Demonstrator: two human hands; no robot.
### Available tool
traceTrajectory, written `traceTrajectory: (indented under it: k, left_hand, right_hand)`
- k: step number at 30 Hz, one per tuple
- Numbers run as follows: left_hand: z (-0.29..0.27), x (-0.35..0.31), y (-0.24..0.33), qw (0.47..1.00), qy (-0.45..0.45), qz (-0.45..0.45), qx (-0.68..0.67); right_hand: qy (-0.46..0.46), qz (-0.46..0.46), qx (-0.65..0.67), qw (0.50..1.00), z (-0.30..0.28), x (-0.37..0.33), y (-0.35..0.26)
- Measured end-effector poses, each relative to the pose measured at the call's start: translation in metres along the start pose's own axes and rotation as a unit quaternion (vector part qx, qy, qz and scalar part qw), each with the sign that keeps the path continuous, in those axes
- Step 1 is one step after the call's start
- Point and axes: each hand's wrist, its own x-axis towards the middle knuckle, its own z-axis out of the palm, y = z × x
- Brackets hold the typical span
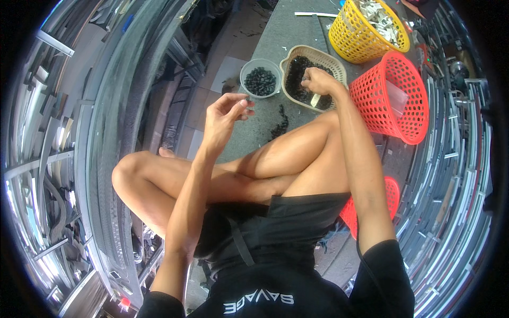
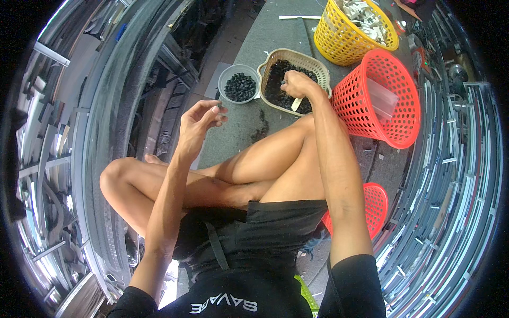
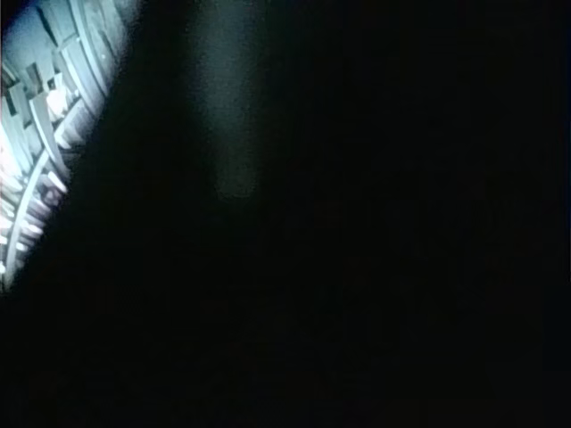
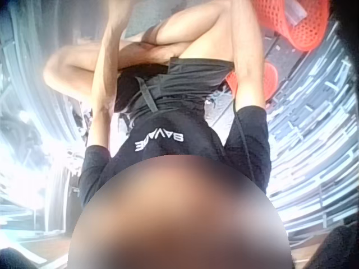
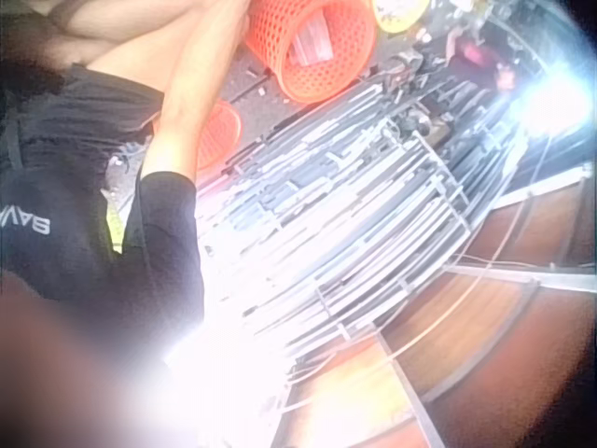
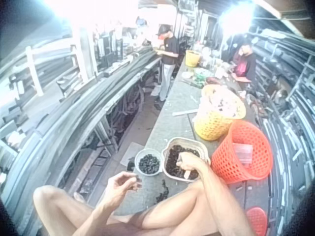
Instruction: The person sits cross-legged on the floor and repeatedly picks small black components from a basket, manipulates them with both hands, and places them into a small clear container. The person continues this repetitive sorting process throughout the clip.
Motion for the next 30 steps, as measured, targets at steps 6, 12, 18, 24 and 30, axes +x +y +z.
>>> traceTrajectory:
  k: [6, 12, 18, 24, 30]
  left_hand:
    - [0.001, -0.002, -0.001, 1.0, -0.002, -0.003, 0.009]
    - [0.0, -0.001, -0.001, 1.0, -0.001, -0.004, 0.004]
    - [0.0, -0.001, -0.002, 1.0, 0.0, -0.008, 0.011]
    - [0.001, -0.001, -0.002, 1.0, -0.001, -0.007, 0.012]
    - [0.001, -0.003, 0.0, 1.0, 0.001, -0.011, 0.01]
  right_hand:
    - [0.052, 0.001, 0.041, 0.998, -0.006, -0.002, -0.007]
    - [0.097, -0.042, 0.095, 0.99, -0.005, 0.0, -0.008]
    - [0.082, -0.024, 0.194, 0.977, -0.008, -0.002, -0.009]
    - [0.093, 0.022, 0.291, 0.952, -0.009, -0.004, -0.013]
    - [0.179, -0.015, 0.098, 0.979, -0.009, -0.002, -0.003]
